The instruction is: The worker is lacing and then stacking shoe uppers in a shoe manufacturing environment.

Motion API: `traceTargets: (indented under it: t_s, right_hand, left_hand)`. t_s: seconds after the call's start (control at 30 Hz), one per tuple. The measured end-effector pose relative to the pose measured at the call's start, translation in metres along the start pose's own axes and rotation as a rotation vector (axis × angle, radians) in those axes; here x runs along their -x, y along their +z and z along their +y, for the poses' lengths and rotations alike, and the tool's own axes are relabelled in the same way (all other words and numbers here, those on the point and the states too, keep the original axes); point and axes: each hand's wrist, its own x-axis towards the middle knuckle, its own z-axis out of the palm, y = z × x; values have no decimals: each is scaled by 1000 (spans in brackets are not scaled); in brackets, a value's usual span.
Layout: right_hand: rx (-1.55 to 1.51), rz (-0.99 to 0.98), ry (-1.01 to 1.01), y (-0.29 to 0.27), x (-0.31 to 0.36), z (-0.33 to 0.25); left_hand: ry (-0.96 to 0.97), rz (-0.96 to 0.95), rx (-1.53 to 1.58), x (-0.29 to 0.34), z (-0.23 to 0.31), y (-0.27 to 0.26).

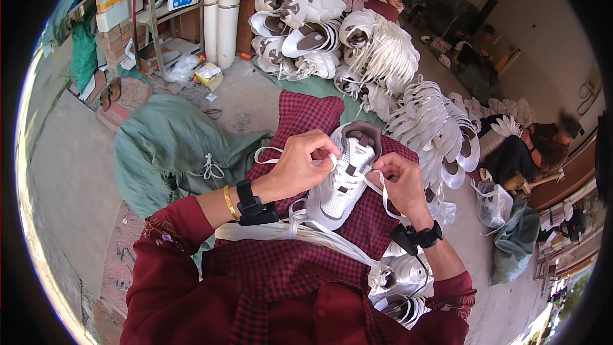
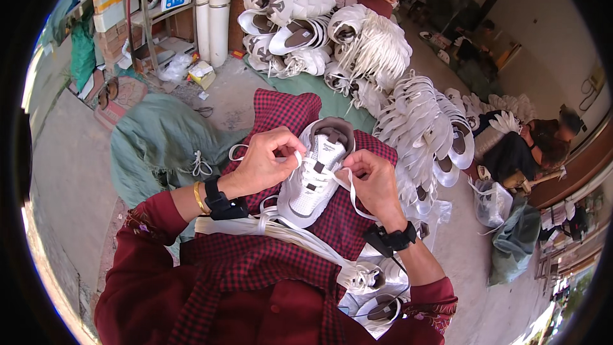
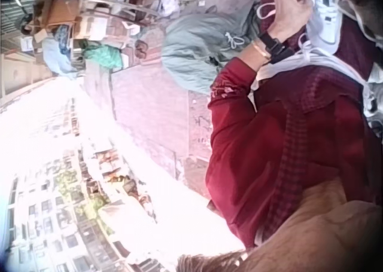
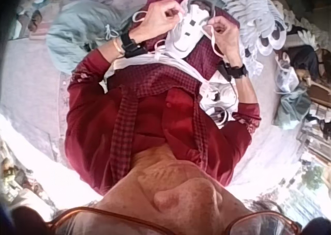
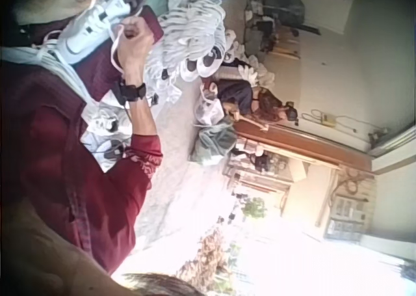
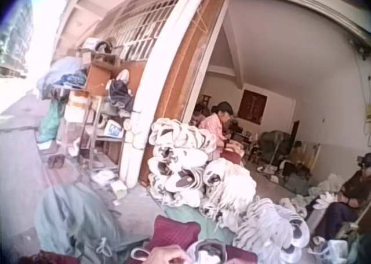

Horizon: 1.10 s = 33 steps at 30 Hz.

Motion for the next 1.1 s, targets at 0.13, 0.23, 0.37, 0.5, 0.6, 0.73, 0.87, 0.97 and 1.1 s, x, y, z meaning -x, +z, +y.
traceTargets:
  t_s: [0.13, 0.23, 0.37, 0.5, 0.6, 0.73, 0.87, 0.97, 1.1]
  right_hand:
    - [-3, -36, 49, -9, -2, -9]
    - [188, -125, -49, -22, -5, -25]
    - [377, -95, -283, -32, -19, -51]
    - [115, -124, -273, 8, -34, -54]
    - [103, -198, -228, 22, -42, -42]
    - [188, -225, -249, 27, -45, -43]
    - [103, -210, -263, 32, -44, -43]
    - [148, -191, -212, 25, -44, -44]
    - [517, -65, -414, -8, -44, -45]
  left_hand:
    - [37, -68, 7, -17, 6, -1]
    - [153, -325, -155, -34, 11, -17]
    - [313, -553, -263, -53, -6, -26]
    - [85, -755, -237, -73, 9, -33]
    - [55, -776, -228, -74, 5, -36]
    - [139, -655, -105, -63, -11, -36]
    - [69, -633, -95, -58, -9, -36]
    - [100, -587, -73, -53, -4, -33]
    - [233, -407, -141, -46, 0, -38]
